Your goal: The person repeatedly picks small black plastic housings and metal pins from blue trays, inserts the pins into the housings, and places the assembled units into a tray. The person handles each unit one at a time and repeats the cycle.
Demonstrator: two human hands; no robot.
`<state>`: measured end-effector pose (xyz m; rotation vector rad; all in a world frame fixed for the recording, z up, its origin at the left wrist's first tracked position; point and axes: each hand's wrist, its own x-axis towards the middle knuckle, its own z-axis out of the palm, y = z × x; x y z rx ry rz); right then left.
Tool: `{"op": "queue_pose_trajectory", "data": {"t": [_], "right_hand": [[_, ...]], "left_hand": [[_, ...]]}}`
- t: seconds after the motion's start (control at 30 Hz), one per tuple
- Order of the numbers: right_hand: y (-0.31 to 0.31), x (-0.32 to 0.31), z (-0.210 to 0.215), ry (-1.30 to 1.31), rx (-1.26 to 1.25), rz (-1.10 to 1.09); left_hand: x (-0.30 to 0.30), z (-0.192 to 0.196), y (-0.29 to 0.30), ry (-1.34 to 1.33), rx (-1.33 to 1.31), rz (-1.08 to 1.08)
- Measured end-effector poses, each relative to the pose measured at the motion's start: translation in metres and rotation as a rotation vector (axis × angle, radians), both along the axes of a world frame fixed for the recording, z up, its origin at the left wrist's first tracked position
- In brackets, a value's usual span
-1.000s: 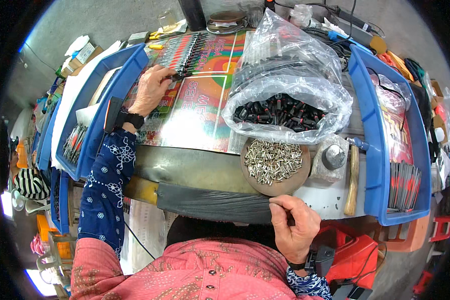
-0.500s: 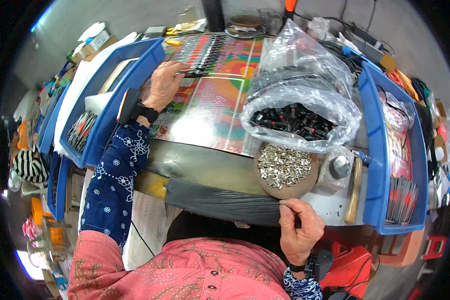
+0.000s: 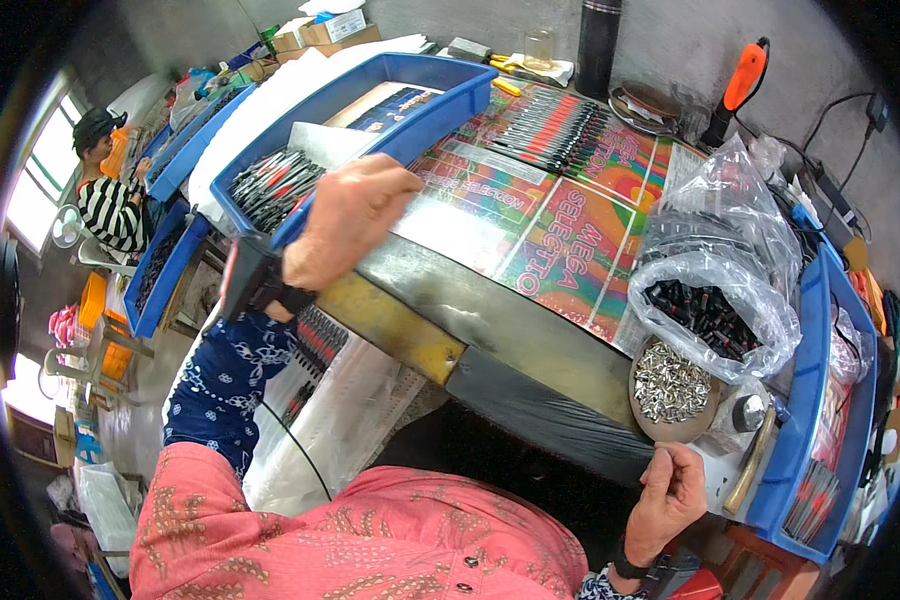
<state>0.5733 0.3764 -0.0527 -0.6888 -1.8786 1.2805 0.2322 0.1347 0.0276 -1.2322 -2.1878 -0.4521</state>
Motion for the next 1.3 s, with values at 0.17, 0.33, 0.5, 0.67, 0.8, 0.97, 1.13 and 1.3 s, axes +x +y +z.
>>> {"op": "queue_pose_trajectory", "data": {"t": [0.17,0.33,0.5,0.67,0.8,0.97,1.13,1.3], "right_hand": [[0.002,-0.002,0.000,0.020,-0.001,0.022],[0.003,-0.003,0.002,0.001,0.023,0.019],[0.003,-0.003,0.002,-0.007,0.029,0.021],[0.004,-0.002,0.003,-0.049,0.065,0.012],[0.000,-0.002,0.009,-0.019,0.004,0.025],[-0.003,0.004,0.027,-0.113,-0.021,0.038],[0.006,0.021,0.038,-0.219,0.076,0.038],[0.022,0.048,0.056,-0.207,0.297,0.026]], "left_hand": [[-0.036,0.022,-0.066,0.019,0.026,0.210],[-0.078,0.017,-0.100,-0.152,-0.132,0.408],[-0.097,0.006,-0.105,-0.237,-0.285,0.424],[-0.095,0.003,-0.103,-0.218,-0.350,0.436],[-0.090,0.003,-0.107,-0.219,-0.332,0.440],[-0.101,-0.001,-0.109,-0.170,-0.385,0.472],[-0.126,-0.019,-0.127,-0.084,-0.250,0.430],[-0.175,-0.037,-0.152,-0.140,-0.227,0.340]]}}
